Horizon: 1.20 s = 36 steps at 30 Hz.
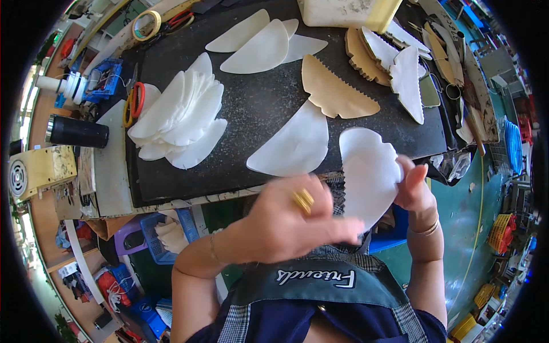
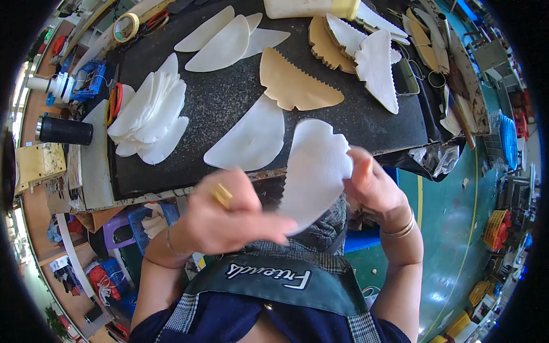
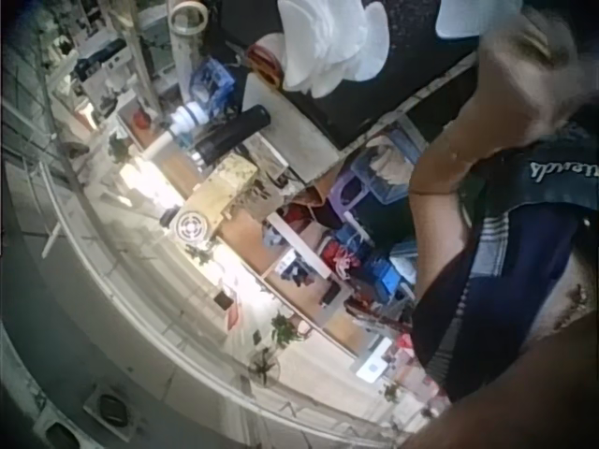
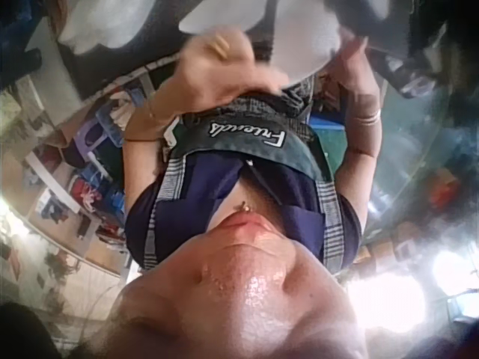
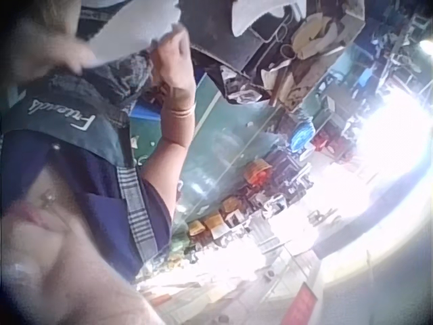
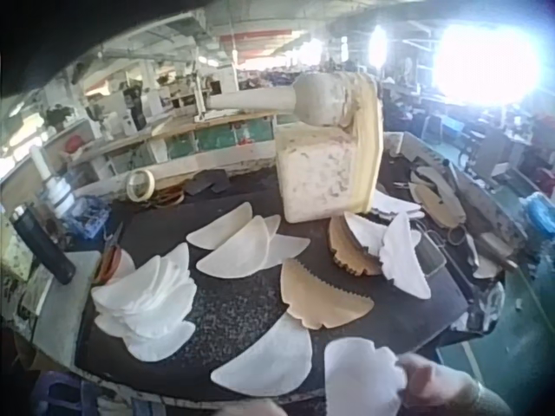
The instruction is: Prepare footwear components by applying adhesive and aligning layers
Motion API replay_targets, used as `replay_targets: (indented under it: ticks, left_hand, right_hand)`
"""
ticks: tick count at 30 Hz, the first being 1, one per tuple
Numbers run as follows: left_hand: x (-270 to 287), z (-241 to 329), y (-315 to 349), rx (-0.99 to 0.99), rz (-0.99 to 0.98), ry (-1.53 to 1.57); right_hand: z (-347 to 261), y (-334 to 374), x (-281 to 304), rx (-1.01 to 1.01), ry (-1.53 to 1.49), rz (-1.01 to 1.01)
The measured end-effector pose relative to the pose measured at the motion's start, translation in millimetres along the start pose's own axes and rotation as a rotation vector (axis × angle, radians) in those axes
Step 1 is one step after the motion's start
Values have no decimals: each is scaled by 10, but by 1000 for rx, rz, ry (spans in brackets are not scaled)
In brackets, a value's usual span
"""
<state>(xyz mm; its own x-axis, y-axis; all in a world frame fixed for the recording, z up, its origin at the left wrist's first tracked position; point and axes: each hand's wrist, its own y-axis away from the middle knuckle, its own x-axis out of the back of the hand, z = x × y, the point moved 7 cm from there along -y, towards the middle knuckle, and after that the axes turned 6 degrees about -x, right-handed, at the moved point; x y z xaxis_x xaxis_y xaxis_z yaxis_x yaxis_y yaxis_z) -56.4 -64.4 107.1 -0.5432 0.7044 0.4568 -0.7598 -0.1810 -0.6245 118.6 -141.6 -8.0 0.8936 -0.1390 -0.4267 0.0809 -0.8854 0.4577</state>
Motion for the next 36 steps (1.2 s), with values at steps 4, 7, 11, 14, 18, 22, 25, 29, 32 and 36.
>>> replay_targets:
  ticks: [4, 7, 11, 14, 18, 22, 25, 29, 32, 36]
  left_hand:
    - [-78, -192, 412, 182, -182, 109]
    - [358, -540, 673, 576, 295, 402]
    - [451, -867, 882, 752, 457, 138]
    - [427, -915, 927, 783, 473, 104]
    - [443, -860, 861, 707, 326, -143]
    - [398, -769, 768, 627, 34, -525]
    - [394, -618, 587, 586, -127, -826]
    - [-65, -631, 445, 257, -80, -614]
    - [-3, -475, 490, 223, -64, -347]
    - [934, -277, 504, 277, 225, -1091]
  right_hand:
    - [-452, -251, -413, 309, 248, 94]
    - [-559, -435, -479, 400, 325, 209]
    - [-520, -787, -487, 446, 595, 309]
    - [-458, -884, -486, 459, 716, 330]
    - [-481, -872, -574, 395, 1025, 376]
    - [-552, -679, -752, 768, 1426, 628]
    - [-729, -547, -518, 772, 1451, 713]
    - [-828, -481, -406, 844, 1623, 707]
    - [-770, -552, -257, 828, 1738, 652]
    - [-796, -440, 138, 709, 1267, 753]
